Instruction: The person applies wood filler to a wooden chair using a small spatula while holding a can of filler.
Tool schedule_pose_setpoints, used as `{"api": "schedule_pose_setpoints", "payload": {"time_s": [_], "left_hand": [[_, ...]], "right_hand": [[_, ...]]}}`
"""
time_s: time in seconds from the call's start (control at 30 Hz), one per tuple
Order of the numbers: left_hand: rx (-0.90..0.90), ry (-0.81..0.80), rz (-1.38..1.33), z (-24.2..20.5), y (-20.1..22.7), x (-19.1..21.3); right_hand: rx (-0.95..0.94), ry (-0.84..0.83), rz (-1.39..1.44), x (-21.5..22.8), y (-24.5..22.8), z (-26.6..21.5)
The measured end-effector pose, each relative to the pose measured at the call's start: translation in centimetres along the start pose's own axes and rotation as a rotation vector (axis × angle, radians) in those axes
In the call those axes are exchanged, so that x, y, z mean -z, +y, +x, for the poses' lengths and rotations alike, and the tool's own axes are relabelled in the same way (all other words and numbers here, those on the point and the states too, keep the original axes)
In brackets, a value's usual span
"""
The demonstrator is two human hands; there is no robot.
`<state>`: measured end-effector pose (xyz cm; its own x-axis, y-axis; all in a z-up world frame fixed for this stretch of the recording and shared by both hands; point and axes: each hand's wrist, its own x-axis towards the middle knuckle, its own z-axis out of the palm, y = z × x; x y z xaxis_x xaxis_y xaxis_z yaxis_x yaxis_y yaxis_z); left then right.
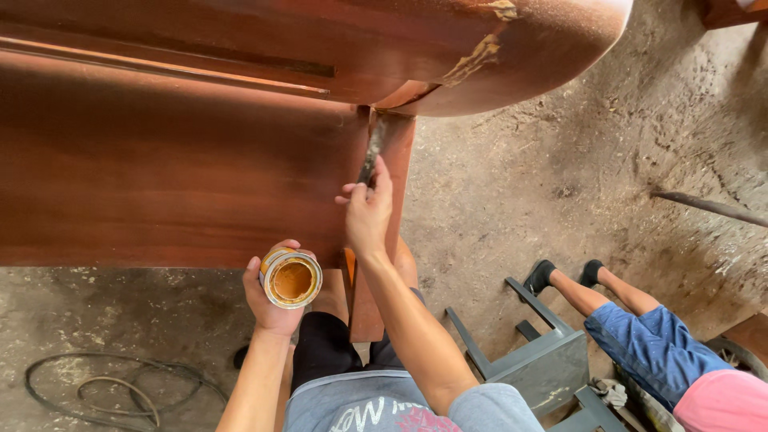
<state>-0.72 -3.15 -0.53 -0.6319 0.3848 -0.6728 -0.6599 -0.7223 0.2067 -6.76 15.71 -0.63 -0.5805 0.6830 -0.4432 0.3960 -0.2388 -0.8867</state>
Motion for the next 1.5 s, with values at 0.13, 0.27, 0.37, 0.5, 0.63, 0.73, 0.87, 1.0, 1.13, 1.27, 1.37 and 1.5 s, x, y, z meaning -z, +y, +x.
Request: {"api": "schedule_pose_setpoints", "payload": {"time_s": [0.13, 0.27, 0.37, 0.5, 0.63, 0.73, 0.87, 1.0, 1.13, 1.27, 1.37, 1.5], "left_hand": [[-0.004, -0.024, -0.003, -0.8, 0.6, 0.4], [-0.028, -0.039, -0.021, -1.5, 0.9, 1.2], [-0.039, -0.053, -0.022, -2.1, 1.0, 1.3], [-0.044, -0.315, -0.173, -3.7, 1.6, 0.9], [-0.047, -0.22, -0.068, -5.7, 2.6, -2.1], [0.071, 0.06, -0.046, -7.2, 3.0, -4.2], [0.057, -0.171, 0.024, -8.7, 0.2, -4.7], [0.015, -0.1, 0.099, -9.4, -4.2, -6.3], [-0.048, -0.208, 0.139, -11.7, -8.5, -9.3], [-0.059, -0.242, 0.074, -14.3, -12.5, -12.0], [-0.081, -0.253, 0.193, -16.3, -16.4, -13.6], [0.012, -0.036, 0.182, -18.1, -22.1, -14.8]], "right_hand": [[0.09, -0.112, -0.307, 1.1, -0.9, -0.6], [0.477, -0.13, -0.834, 5.6, -3.1, 1.5], [0.645, -0.259, -0.864, 8.4, -5.9, 2.0], [0.36, -0.385, -0.969, 13.0, -7.0, -2.5], [0.409, -0.322, -0.833, 17.5, -5.7, -7.8], [0.122, -0.303, -0.782, 19.6, -6.3, -11.9], [0.411, -0.303, -0.71, 20.7, -11.0, -15.7], [0.754, -0.457, -0.612, 21.8, -15.3, -18.1], [0.647, -0.537, -0.756, 25.6, -16.6, -19.5], [0.717, -0.435, -0.753, 33.0, -17.3, -20.4], [0.884, -0.438, -0.715, 37.2, -16.9, -21.0], [0.902, -0.59, -0.739, 43.1, -14.6, -20.2]]}}
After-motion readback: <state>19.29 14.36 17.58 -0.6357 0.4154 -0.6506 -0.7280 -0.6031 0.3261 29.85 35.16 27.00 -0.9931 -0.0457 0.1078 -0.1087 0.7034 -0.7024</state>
